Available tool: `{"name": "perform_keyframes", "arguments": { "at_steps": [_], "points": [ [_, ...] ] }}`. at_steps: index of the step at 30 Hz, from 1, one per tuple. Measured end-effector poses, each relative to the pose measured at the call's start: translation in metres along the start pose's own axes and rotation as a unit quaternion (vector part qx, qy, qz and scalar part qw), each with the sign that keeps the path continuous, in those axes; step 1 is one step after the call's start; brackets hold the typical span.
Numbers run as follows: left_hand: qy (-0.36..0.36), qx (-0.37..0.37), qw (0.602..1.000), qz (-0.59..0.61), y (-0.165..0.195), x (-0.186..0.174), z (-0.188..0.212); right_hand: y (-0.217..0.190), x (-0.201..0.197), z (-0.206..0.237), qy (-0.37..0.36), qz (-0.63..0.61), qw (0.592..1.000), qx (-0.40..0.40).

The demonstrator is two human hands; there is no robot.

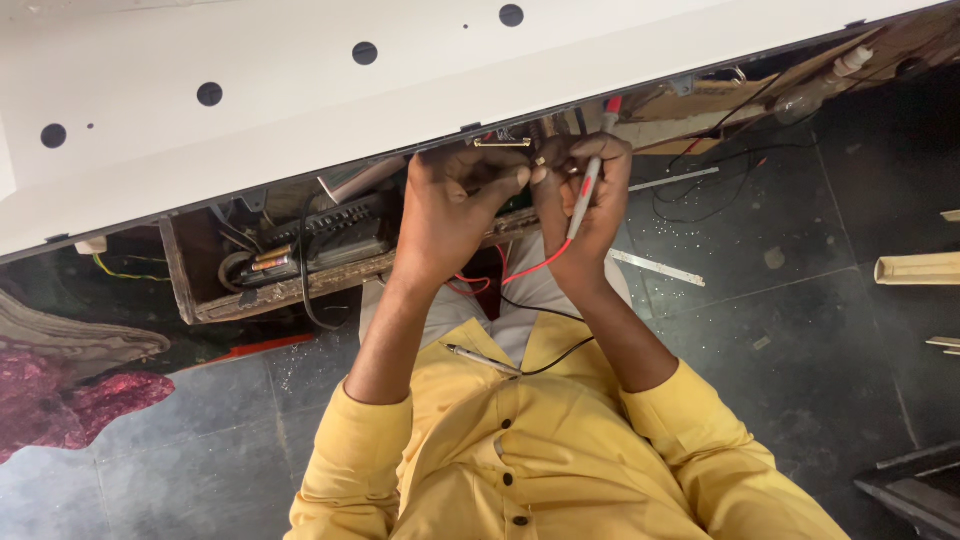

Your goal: The person tests the wiring of a disassembled light fixture using multimeter probes, touching the probes to terminals and components inside the fixture. They then press an LED strip into the fixture housing, mark the housing with a pen, and finish by turning the dial on a multimeter on the workbench.

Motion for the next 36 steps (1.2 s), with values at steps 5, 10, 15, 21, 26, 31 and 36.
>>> {"name": "perform_keyframes", "arguments": {
  "at_steps": [5,10,15,21,26,31,36],
  "points": [
    [-0.008,0.007,1.0,0.004,0.002,-0.002,0.0,-0.002,0.0,0.0,-0.001,0.006,1.0,-0.001],
    [-0.008,0.043,0.998,-0.051,0.005,-0.004,-0.002,-0.006,-0.001,0.0,-0.022,0.009,1.0,-0.012],
    [-0.017,0.064,0.997,-0.032,0.009,-0.002,-0.003,-0.003,0.002,-0.003,-0.018,-0.032,0.999,-0.007],
    [0.019,0.086,0.988,-0.127,0.017,0.001,0.001,0.0,0.005,0.0,-0.03,-0.015,0.999,-0.027],
    [0.044,0.09,0.99,-0.102,0.016,0.001,0.004,0.006,0.0,0.004,-0.001,0.066,0.997,-0.029],
    [0.088,0.204,0.962,-0.162,0.023,-0.001,0.012,0.008,-0.008,0.004,0.04,0.103,0.994,0.006],
    [0.05,0.123,0.989,-0.07,0.011,0.0,0.008,-0.004,-0.001,0.003,-0.003,0.038,0.999,-0.019]
  ]
}}
Point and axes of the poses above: each hand's wrist, its own z-axis away from the middle knuckle, its own x-axis out of the palm, y = z × x, the point moved 6 cm from there along -z, towards the middle knuckle, and after that the axes turned 5 degrees about -z, right-handed, at the moved point
